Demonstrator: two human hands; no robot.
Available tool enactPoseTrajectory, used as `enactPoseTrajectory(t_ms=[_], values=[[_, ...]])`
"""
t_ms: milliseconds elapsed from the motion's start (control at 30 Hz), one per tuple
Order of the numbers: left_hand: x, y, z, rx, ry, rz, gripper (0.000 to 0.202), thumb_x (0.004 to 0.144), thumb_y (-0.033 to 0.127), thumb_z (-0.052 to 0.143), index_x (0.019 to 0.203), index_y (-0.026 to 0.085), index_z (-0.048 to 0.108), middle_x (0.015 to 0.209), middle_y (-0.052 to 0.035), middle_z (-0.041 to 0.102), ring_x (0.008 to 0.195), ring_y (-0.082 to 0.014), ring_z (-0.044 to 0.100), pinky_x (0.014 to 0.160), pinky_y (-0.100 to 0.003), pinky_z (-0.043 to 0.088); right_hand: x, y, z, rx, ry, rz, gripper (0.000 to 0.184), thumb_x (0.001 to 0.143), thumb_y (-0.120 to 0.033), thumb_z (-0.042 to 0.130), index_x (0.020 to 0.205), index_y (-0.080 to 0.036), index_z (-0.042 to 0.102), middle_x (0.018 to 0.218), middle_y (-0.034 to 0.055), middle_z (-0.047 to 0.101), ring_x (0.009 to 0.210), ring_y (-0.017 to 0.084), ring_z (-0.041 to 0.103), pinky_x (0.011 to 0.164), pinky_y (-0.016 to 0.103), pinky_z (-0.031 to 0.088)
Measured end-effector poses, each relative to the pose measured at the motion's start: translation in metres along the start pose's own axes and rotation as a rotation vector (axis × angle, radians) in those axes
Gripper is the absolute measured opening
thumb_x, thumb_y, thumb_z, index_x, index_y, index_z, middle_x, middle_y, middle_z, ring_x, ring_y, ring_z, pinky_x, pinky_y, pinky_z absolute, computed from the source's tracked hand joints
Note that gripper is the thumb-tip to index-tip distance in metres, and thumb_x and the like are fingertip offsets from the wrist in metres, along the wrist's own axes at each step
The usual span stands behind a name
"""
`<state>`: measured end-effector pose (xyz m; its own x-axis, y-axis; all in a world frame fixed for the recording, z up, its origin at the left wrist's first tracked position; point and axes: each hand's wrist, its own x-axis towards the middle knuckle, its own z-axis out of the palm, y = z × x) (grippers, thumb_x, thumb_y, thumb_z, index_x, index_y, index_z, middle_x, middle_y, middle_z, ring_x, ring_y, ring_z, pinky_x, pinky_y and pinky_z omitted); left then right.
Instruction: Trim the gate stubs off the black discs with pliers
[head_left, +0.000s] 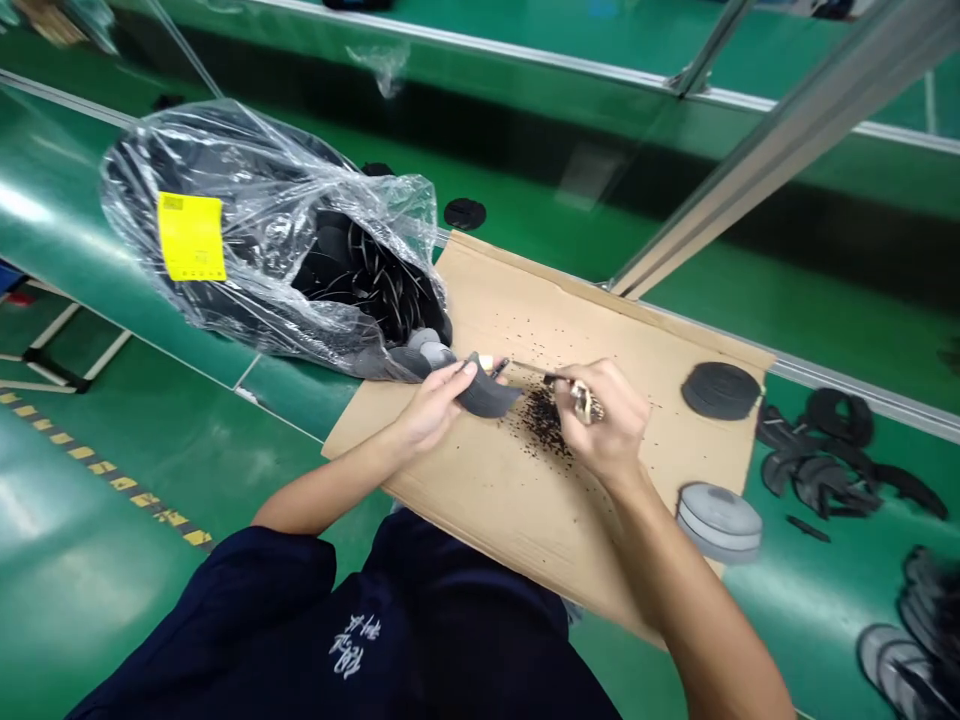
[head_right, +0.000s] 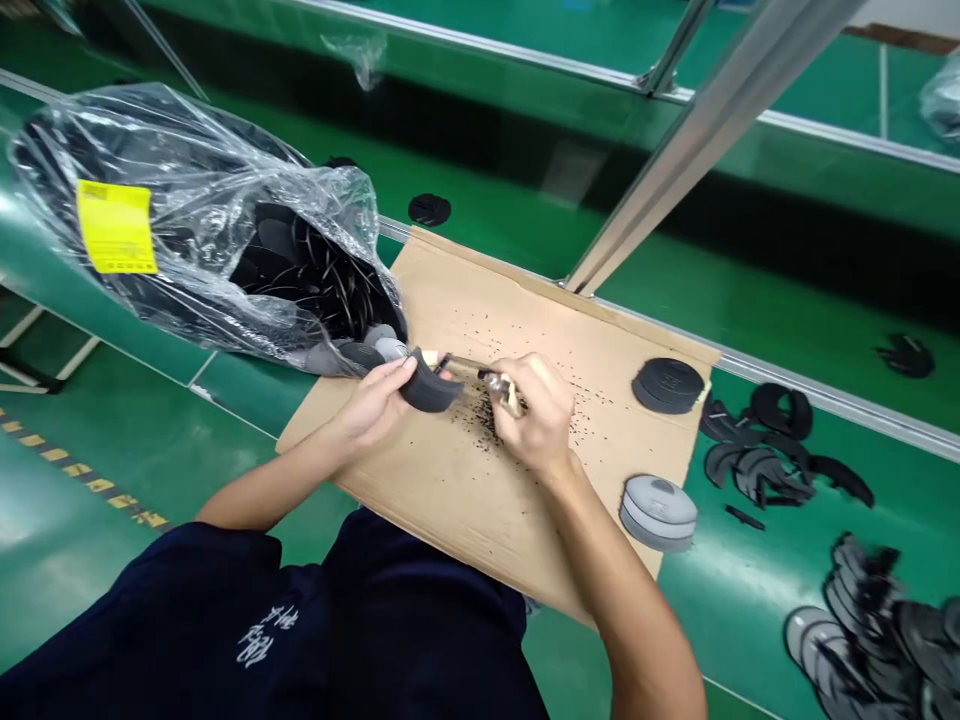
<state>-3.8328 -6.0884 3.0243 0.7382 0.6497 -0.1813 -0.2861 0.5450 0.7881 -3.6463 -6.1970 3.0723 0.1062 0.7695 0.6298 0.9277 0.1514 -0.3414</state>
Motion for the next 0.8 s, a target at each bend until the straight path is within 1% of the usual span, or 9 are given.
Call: enactPoseTrajectory(t_ms=[100,167,200,267,333,433,600,700,800], values=[[0.007,-0.011,0.017,0.011,-0.180,-0.192,0.066,0.072,0.077,0.079,0.096,0.016,0.079,0.096,-0.0131,0.080,0.104,-0.0378,0.074,0.085,-0.048,0.063,-0.020,-0.001,-0.017,-0.185,-0.055,-0.203,0.021,0.098,-0.018,0.052,0.090,-0.025,0.071,0.073,0.0032,0.068,0.067,0.017,0.057,0.063,0.033,0.041],[0.010,-0.016,0.029,0.045,-0.238,-0.185,0.059,0.070,0.068,0.086,0.098,0.016,0.080,0.103,-0.0122,0.080,0.108,-0.0363,0.073,0.092,-0.046,0.061,-0.034,-0.001,-0.024,-0.222,-0.063,-0.266,0.022,0.097,-0.014,0.053,0.095,-0.026,0.072,0.079,0.0037,0.072,0.070,0.016,0.060,0.065,0.032,0.043],[0.012,-0.017,0.034,0.069,-0.250,-0.147,0.056,0.070,0.060,0.089,0.101,0.016,0.079,0.107,-0.0114,0.080,0.110,-0.0347,0.072,0.096,-0.045,0.060,-0.040,-0.001,-0.027,-0.190,-0.053,-0.241,0.022,0.097,-0.014,0.054,0.099,-0.025,0.073,0.084,0.0045,0.074,0.073,0.017,0.062,0.066,0.033,0.045],[0.015,-0.018,0.042,0.129,-0.273,-0.079,0.053,0.070,0.051,0.091,0.108,0.015,0.078,0.112,-0.0105,0.079,0.109,-0.0308,0.072,0.097,-0.041,0.058,-0.050,-0.002,-0.030,-0.056,-0.001,-0.064,0.020,0.099,-0.019,0.055,0.109,-0.024,0.071,0.093,0.0066,0.075,0.079,0.019,0.065,0.070,0.035,0.050],[0.019,-0.016,0.048,0.201,-0.332,-0.054,0.053,0.073,0.050,0.089,0.111,0.015,0.078,0.111,-0.0104,0.079,0.102,-0.0270,0.072,0.091,-0.038,0.058,-0.055,-0.004,-0.033,0.113,0.061,0.216,0.020,0.100,-0.029,0.058,0.117,-0.023,0.068,0.099,0.0078,0.074,0.082,0.020,0.067,0.073,0.038,0.054],[0.022,-0.016,0.053,0.312,-0.405,-0.019,0.047,0.076,0.048,0.087,0.108,0.016,0.078,0.101,-0.0079,0.078,0.090,-0.0212,0.071,0.081,-0.031,0.055,-0.054,-0.003,-0.034,0.347,0.047,0.523,0.029,0.095,-0.046,0.067,0.109,-0.021,0.067,0.092,0.0044,0.071,0.078,0.018,0.063,0.073,0.035,0.055],[0.028,-0.023,0.055,0.464,-0.304,0.052,0.040,0.074,0.051,0.087,0.084,0.016,0.072,0.078,-0.0011,0.067,0.072,-0.0142,0.060,0.067,-0.025,0.047,-0.052,0.003,-0.031,0.529,-0.001,0.640,0.038,0.087,-0.056,0.074,0.086,-0.021,0.061,0.075,-0.0024,0.057,0.067,0.013,0.051,0.067,0.029,0.049],[0.032,-0.028,0.054,0.495,-0.227,0.110,0.044,0.072,0.055,0.087,0.084,0.016,0.071,0.081,-0.0016,0.068,0.077,-0.0154,0.061,0.072,-0.026,0.049,-0.055,0.005,-0.029,0.542,-0.001,0.668,0.040,0.087,-0.059,0.074,0.083,-0.021,0.058,0.073,-0.0032,0.053,0.066,0.013,0.048,0.066,0.029,0.047],[0.034,-0.031,0.053,0.474,-0.212,0.100,0.049,0.071,0.060,0.086,0.090,0.017,0.074,0.088,-0.0036,0.072,0.083,-0.0173,0.065,0.077,-0.028,0.052,-0.059,0.006,-0.028,0.546,-0.030,0.685,0.038,0.090,-0.057,0.071,0.082,-0.022,0.056,0.072,-0.0035,0.052,0.066,0.013,0.048,0.065,0.028,0.046]])
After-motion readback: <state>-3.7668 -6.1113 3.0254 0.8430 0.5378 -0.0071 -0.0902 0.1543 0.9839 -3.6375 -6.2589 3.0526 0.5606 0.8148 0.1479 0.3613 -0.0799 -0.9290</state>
